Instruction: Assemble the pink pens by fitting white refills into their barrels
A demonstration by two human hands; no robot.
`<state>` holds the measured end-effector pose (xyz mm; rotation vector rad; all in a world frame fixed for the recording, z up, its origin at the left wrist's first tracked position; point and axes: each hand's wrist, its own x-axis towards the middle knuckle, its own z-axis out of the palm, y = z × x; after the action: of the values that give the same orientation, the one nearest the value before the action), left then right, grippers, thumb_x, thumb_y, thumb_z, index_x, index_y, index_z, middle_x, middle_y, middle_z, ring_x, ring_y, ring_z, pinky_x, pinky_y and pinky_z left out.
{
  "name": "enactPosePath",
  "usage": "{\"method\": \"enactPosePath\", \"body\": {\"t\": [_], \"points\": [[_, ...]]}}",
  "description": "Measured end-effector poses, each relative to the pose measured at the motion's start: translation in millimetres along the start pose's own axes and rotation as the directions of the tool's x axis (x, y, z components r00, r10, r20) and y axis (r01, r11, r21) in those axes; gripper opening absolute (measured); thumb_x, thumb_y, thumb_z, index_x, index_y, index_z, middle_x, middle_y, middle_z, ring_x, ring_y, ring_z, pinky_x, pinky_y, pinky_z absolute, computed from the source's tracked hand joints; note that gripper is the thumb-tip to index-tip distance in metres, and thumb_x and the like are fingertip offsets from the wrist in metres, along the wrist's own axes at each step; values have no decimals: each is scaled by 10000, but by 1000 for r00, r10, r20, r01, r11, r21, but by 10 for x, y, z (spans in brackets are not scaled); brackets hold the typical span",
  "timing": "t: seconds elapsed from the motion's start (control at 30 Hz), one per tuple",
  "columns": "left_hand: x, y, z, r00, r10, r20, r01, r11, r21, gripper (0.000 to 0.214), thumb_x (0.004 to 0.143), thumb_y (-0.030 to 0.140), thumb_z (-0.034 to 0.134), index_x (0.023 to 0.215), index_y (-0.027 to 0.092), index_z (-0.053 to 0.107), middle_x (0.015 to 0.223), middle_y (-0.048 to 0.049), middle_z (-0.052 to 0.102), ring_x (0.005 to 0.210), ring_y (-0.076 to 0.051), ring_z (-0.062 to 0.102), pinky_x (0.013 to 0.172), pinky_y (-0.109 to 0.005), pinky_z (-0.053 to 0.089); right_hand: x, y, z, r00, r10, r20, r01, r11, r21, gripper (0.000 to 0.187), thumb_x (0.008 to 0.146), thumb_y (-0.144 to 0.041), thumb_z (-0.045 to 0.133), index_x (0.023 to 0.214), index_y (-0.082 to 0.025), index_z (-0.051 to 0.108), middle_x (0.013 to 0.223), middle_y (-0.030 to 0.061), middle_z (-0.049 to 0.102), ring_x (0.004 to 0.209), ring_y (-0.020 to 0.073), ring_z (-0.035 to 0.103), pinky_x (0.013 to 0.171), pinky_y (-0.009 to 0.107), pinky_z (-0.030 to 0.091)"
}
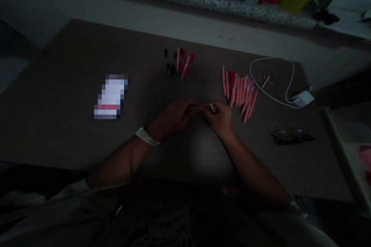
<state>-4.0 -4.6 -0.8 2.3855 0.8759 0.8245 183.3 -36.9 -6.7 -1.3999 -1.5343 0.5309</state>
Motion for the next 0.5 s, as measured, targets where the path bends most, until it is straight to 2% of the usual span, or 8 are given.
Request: {"method": "enactPosePath", "body": {"t": [0.13, 0.27, 0.4, 0.5], "points": [[-7, -7, 23, 999, 44, -7, -44, 999, -29, 230, 972, 230, 474, 1166, 130, 546, 1085, -92, 642, 1009, -190, 619, 905, -326, 487, -12, 34, 28, 999, 14, -28, -14, 1000, 9, 239, 814, -420, 697, 788, -187, 747, 681, 10, 687, 596, 137, 581, 562, 246, 442], [5, -14, 33, 999, 30, -10, -31, 999, -27, 246, 987, 234, 437, 1188, 149, 552, 1125, -93, 648, 1057, -204, 612, 942, -360, 477, -32, 67, 41, 999, -38, -31, 38, 999, 12, 218, 842, -389, 672, 873, -197, 771, 781, 36, 742, 656, 170, 650, 605, 269, 484], [20, -4, 13, 1000, -6, -25, 5, 998, -62, 251, 994, 245, 424, 1196, 162, 548, 1147, -82, 651, 1060, -199, 619, 947, -357, 476, -29, 53, 25, 988, -118, 98, 117, 993, 14, 236, 892, -369, 610, 993, -224, 767, 925, 45, 762, 778, 209, 704, 707, 312, 530], [24, 1, 2, 998, -49, -40, 45, 996, -76, 254, 1003, 262, 402, 1184, 160, 549, 1119, -78, 661, 1015, -193, 636, 904, -333, 491, -13, 34, 7, 978, -128, 164, 125, 992, 28, 280, 924, -374, 557, 1050, -214, 749, 992, 52, 757, 852, 222, 711, 766, 327, 537]]}}
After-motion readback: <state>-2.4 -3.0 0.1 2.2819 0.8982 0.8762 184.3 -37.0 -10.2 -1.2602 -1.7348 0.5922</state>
